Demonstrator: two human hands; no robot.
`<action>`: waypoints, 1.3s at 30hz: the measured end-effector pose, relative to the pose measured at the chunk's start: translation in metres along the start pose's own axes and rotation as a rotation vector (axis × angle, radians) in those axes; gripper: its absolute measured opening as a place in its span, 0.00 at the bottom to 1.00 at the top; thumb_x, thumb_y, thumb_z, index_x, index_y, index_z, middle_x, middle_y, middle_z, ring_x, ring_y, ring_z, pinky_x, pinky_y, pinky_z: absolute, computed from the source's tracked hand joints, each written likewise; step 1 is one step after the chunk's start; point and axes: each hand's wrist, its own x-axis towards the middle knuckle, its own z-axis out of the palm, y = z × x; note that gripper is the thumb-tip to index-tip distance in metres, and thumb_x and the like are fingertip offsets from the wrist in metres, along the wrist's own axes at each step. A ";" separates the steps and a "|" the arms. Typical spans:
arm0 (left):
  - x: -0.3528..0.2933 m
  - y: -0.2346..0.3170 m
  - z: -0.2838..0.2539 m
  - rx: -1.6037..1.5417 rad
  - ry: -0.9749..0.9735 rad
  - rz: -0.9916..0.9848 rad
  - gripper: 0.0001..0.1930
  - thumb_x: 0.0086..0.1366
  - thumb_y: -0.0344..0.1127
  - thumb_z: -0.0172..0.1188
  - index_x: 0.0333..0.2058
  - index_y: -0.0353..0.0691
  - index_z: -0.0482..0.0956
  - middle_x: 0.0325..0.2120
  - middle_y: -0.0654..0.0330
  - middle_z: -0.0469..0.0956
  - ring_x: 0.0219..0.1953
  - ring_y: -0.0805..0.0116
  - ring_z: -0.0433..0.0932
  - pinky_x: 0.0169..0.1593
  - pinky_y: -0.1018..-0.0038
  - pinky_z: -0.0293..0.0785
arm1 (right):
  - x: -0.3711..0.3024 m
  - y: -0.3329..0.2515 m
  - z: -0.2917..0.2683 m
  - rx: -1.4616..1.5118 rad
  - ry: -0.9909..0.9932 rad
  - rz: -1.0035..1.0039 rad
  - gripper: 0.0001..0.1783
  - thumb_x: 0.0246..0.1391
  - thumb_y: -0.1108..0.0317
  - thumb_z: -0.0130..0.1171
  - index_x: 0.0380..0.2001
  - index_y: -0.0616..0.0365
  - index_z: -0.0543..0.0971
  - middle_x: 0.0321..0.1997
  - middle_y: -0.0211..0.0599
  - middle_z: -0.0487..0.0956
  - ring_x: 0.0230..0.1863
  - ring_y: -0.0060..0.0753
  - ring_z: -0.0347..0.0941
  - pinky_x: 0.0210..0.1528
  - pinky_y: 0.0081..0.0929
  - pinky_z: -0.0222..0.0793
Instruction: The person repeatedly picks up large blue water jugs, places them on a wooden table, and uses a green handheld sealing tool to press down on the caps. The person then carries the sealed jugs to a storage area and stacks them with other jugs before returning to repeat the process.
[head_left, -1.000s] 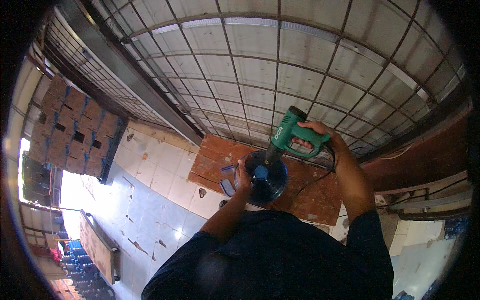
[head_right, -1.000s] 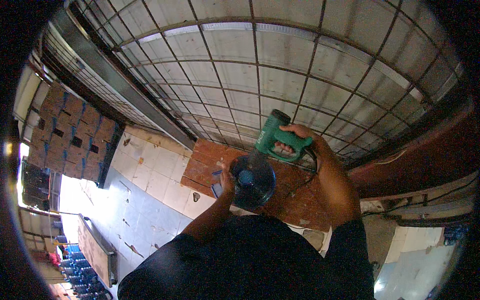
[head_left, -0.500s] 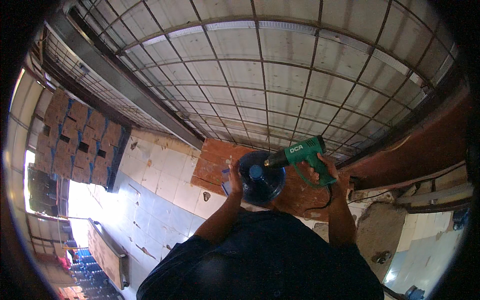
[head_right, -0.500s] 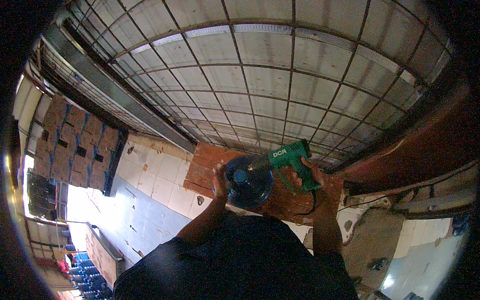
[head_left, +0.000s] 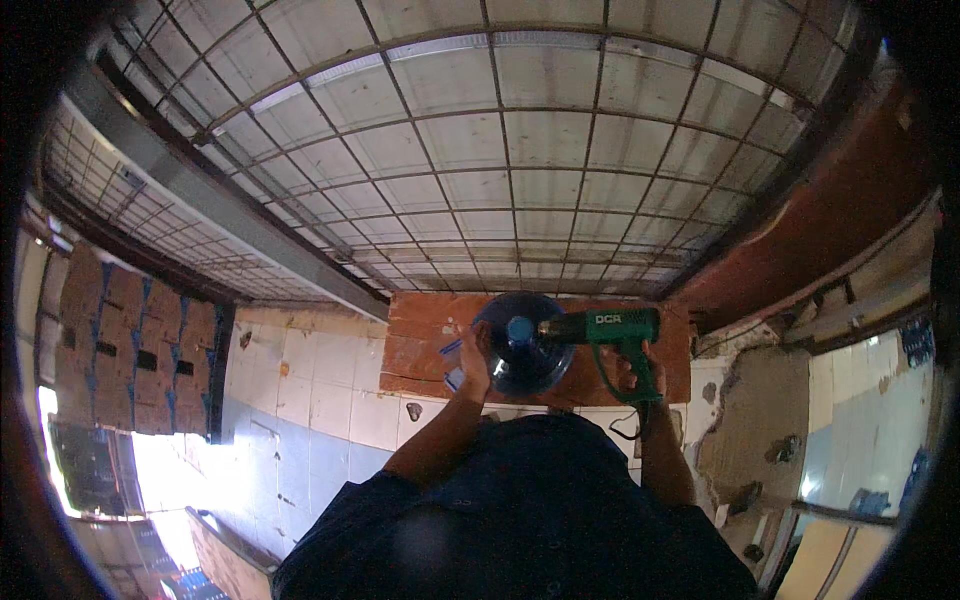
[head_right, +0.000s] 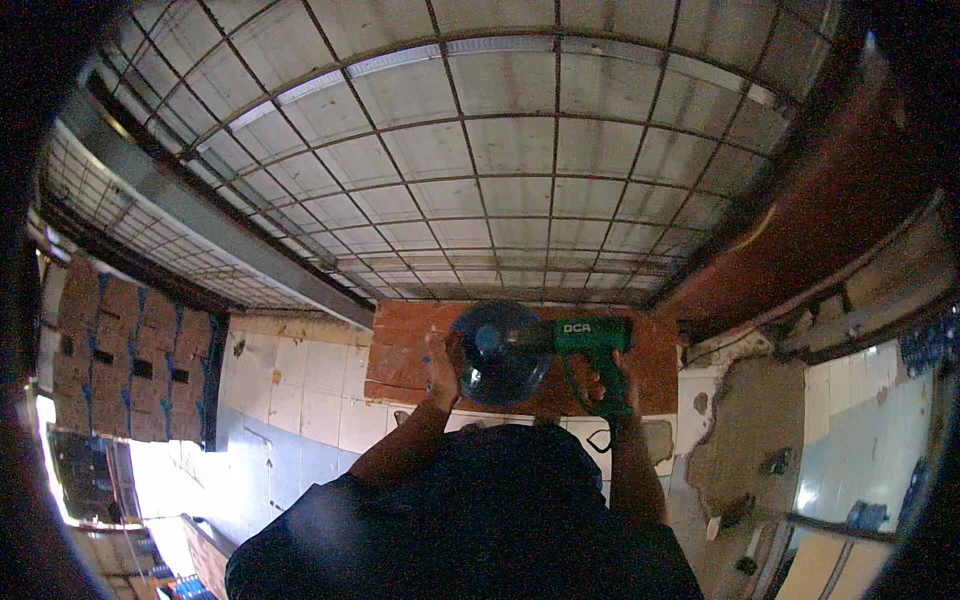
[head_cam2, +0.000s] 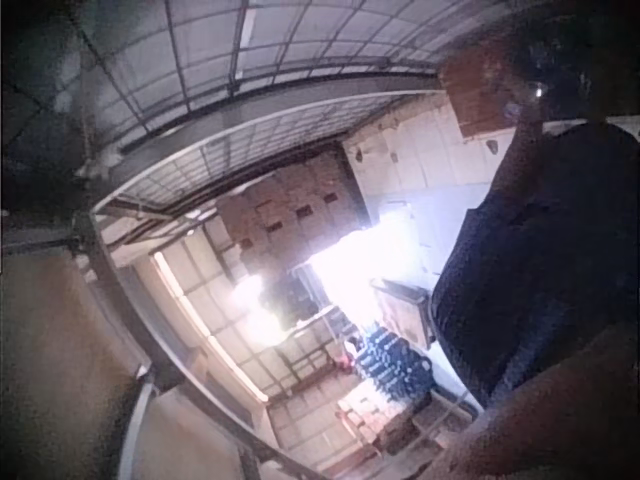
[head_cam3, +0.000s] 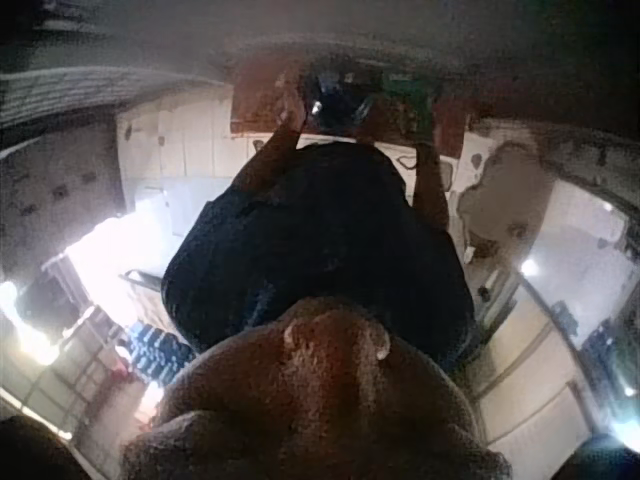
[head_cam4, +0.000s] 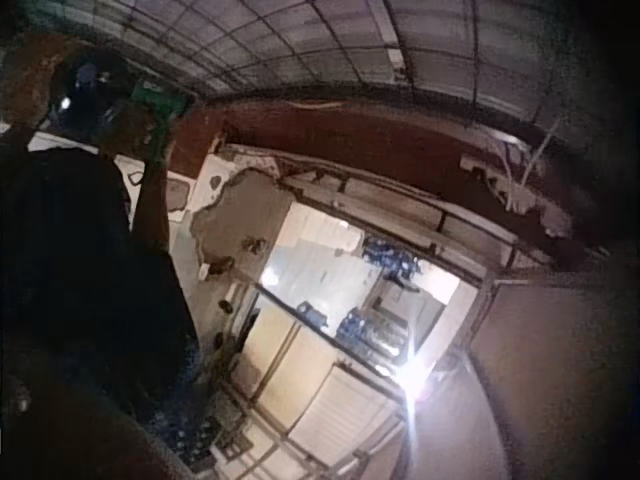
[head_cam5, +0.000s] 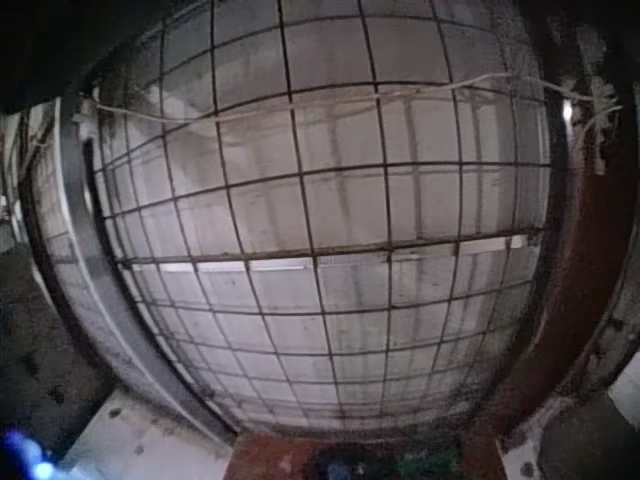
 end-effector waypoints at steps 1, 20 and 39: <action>0.003 -0.002 -0.008 0.018 0.030 -0.061 0.39 0.67 0.69 0.38 0.56 0.37 0.71 0.50 0.56 0.76 0.49 0.59 0.75 0.54 0.65 0.71 | -0.008 0.011 0.002 0.002 -0.027 -0.012 0.31 0.64 0.43 0.48 0.51 0.63 0.71 0.28 0.42 0.78 0.20 0.35 0.73 0.25 0.29 0.74; -0.023 0.045 -0.041 0.225 -0.432 -0.766 0.32 0.62 0.66 0.55 0.42 0.37 0.76 0.36 0.53 0.79 0.40 0.53 0.78 0.45 0.63 0.78 | -0.091 0.224 0.039 -0.243 -0.079 -0.382 0.31 0.54 0.59 0.65 0.57 0.57 0.66 0.46 0.39 0.75 0.42 0.37 0.73 0.45 0.35 0.70; -0.115 0.120 -0.043 0.761 -0.795 -0.876 0.41 0.56 0.70 0.58 0.58 0.45 0.69 0.52 0.54 0.74 0.51 0.55 0.73 0.51 0.57 0.69 | -0.078 0.293 0.101 -0.723 0.131 -0.317 0.25 0.48 0.71 0.67 0.52 0.65 0.77 0.48 0.42 0.81 0.48 0.30 0.76 0.53 0.31 0.72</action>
